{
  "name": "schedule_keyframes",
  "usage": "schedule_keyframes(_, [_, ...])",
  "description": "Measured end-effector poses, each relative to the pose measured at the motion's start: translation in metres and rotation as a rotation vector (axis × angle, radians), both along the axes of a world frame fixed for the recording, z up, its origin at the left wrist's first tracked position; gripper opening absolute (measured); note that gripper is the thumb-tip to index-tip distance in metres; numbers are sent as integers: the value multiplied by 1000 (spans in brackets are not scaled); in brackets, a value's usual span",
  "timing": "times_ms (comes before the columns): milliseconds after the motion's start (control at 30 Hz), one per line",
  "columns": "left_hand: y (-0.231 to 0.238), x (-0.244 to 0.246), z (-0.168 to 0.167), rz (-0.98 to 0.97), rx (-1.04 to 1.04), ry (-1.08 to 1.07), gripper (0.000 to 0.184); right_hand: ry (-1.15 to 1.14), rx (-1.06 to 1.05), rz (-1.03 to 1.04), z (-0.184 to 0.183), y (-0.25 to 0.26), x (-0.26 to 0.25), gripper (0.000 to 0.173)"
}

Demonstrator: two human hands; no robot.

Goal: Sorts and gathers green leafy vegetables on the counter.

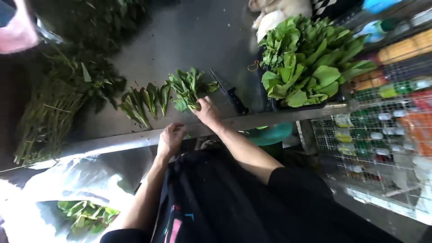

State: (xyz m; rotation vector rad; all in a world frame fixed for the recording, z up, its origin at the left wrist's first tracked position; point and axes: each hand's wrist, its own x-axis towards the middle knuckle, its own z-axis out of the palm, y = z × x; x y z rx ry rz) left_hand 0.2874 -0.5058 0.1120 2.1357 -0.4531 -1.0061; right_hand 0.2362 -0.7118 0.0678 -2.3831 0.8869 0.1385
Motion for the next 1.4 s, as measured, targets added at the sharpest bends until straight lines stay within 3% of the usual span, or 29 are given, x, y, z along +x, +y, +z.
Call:
schedule_keyframes(100, [37, 5, -3, -26, -82, -2, 33, -12, 186, -157, 13, 4, 5, 34])
schedule_keyframes(300, [104, 8, -26, 150, -211, 194, 29, -409, 1115, -534, 59, 22, -29, 19])
schedule_keyframes(400, [108, 7, -20, 117, -268, 226, 27, -513, 1359, -476, 71, 55, -47, 22])
schedule_keyframes(533, [94, 14, 6, 80, -432, 284, 32, -530, 1493, -333, 70, 99, -52, 23])
schedule_keyframes(633, [87, 19, 12, 58, -554, 325, 34, -464, 1513, -301, 61, 126, -50, 20])
schedule_keyframes(733, [84, 21, 0, 40, -601, 310, 24, -372, 1520, -316, 54, 143, -53, 22])
schedule_keyframes(833, [88, 19, -8, 53, -549, 251, 17, -314, 1341, -337, 54, 149, -58, 27])
schedule_keyframes(967, [95, 18, -4, 10, -344, 93, 27, -353, 1050, -266, 50, 154, -65, 26])
schedule_keyframes(1133, [96, 28, 15, -112, -174, -26, 40, -383, 1052, -251, 58, 151, -57, 32])
schedule_keyframes(1233, [100, 30, 17, -156, -133, -58, 39, -347, 988, -186, 66, 154, -47, 31])
schedule_keyframes(1400, [118, 29, 7, -153, -290, -70, 27, -327, 902, -125, 65, 160, -35, 18])
